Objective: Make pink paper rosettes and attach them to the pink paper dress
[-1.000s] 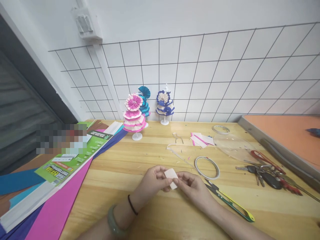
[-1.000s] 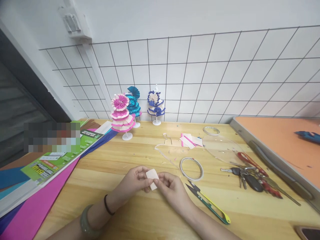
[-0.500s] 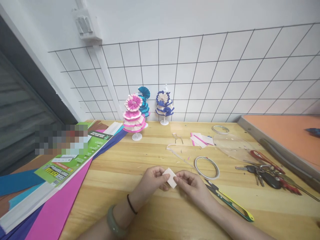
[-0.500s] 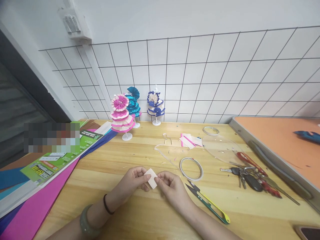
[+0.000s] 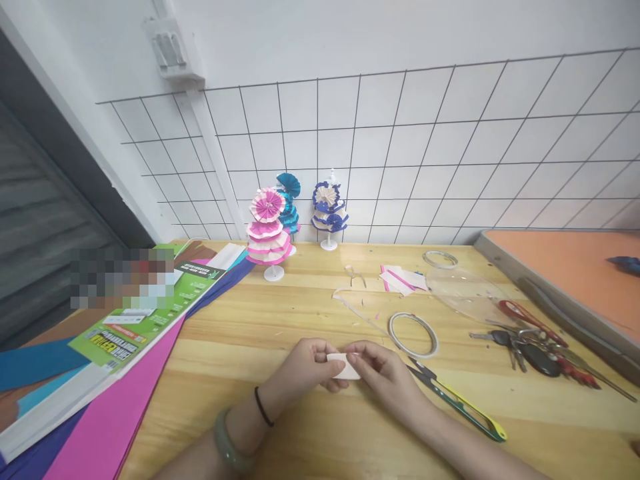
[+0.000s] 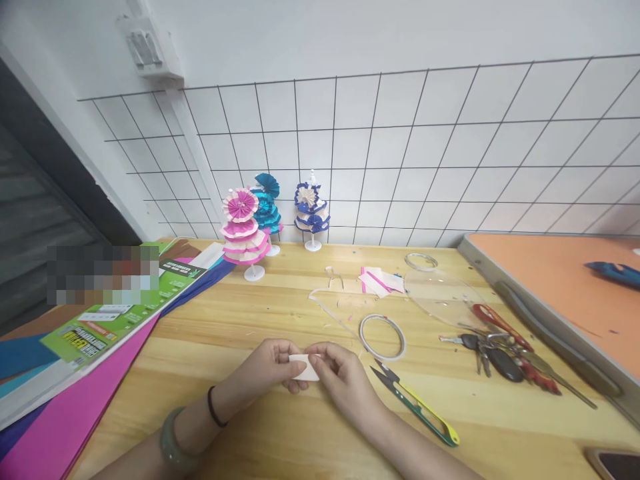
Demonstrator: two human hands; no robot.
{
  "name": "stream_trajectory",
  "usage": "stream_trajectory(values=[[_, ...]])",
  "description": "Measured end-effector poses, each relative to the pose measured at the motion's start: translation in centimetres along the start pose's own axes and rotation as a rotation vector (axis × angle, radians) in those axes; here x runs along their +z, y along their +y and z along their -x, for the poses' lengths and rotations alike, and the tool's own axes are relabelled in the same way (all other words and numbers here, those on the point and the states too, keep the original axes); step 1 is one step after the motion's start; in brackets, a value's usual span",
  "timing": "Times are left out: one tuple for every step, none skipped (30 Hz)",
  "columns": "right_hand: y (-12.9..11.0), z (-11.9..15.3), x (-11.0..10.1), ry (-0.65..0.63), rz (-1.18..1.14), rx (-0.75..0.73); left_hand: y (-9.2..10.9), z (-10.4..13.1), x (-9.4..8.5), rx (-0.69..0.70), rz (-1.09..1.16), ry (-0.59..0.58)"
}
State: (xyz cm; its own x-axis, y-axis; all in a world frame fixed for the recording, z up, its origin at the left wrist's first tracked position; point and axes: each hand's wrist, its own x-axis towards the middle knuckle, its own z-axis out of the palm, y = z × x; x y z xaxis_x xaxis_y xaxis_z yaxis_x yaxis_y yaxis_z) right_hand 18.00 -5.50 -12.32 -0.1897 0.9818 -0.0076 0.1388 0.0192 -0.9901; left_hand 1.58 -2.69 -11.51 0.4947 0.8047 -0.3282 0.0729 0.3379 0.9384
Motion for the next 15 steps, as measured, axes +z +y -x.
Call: stream_trajectory(values=[[0.1, -0.1, -0.1, 0.014, 0.015, -0.001, 0.0, 0.0, 0.0, -0.002, 0.001, 0.017], [0.1, -0.1, -0.3, 0.04, 0.035, 0.002, 0.1, -0.1, 0.0, 0.002, 0.009, 0.037], [0.0, -0.2, -0.5, 0.071, 0.063, 0.004, 0.1, -0.1, 0.0, 0.011, 0.024, 0.058], [-0.1, -0.3, -0.8, 0.1, 0.097, 0.005, 0.2, -0.2, 0.0, 0.022, 0.043, 0.076], [-0.4, -0.4, -1.2, 0.12, 0.137, 0.006, 0.3, -0.2, 0.0, 0.029, 0.063, 0.091], [-0.8, -0.5, -1.6, 0.128, 0.184, 0.007, 0.3, -0.3, -0.1, 0.033, 0.084, 0.103], [-1.3, -0.5, -2.1, 0.128, 0.233, 0.007, 0.4, -0.3, -0.1, 0.035, 0.107, 0.115], [-1.8, -0.5, -2.5, 0.124, 0.282, 0.007, 0.5, -0.3, -0.1, 0.036, 0.128, 0.128], [-2.5, -0.5, -3.1, 0.122, 0.331, 0.006, 0.5, -0.4, -0.2, 0.037, 0.15, 0.14], [-3.2, -0.5, -3.6, 0.127, 0.381, 0.003, 0.6, -0.4, -0.3, 0.041, 0.17, 0.151], [-3.8, -0.5, -4.2, 0.134, 0.435, 0.0, 0.6, -0.4, -0.4, 0.051, 0.192, 0.16], [-4.5, -0.5, -4.8, 0.142, 0.492, -0.003, 0.7, -0.4, -0.5, 0.064, 0.216, 0.166], [-5.0, -0.5, -5.5, 0.144, 0.547, -0.01, 0.7, -0.4, -0.6, 0.077, 0.238, 0.174], [-5.5, -0.5, -6.2, 0.156, 0.612, -0.015, 0.7, -0.3, -0.7, 0.088, 0.261, 0.184], [-5.9, -0.4, -6.9, 0.173, 0.682, -0.012, 0.8, -0.3, -0.8, 0.095, 0.282, 0.197]])
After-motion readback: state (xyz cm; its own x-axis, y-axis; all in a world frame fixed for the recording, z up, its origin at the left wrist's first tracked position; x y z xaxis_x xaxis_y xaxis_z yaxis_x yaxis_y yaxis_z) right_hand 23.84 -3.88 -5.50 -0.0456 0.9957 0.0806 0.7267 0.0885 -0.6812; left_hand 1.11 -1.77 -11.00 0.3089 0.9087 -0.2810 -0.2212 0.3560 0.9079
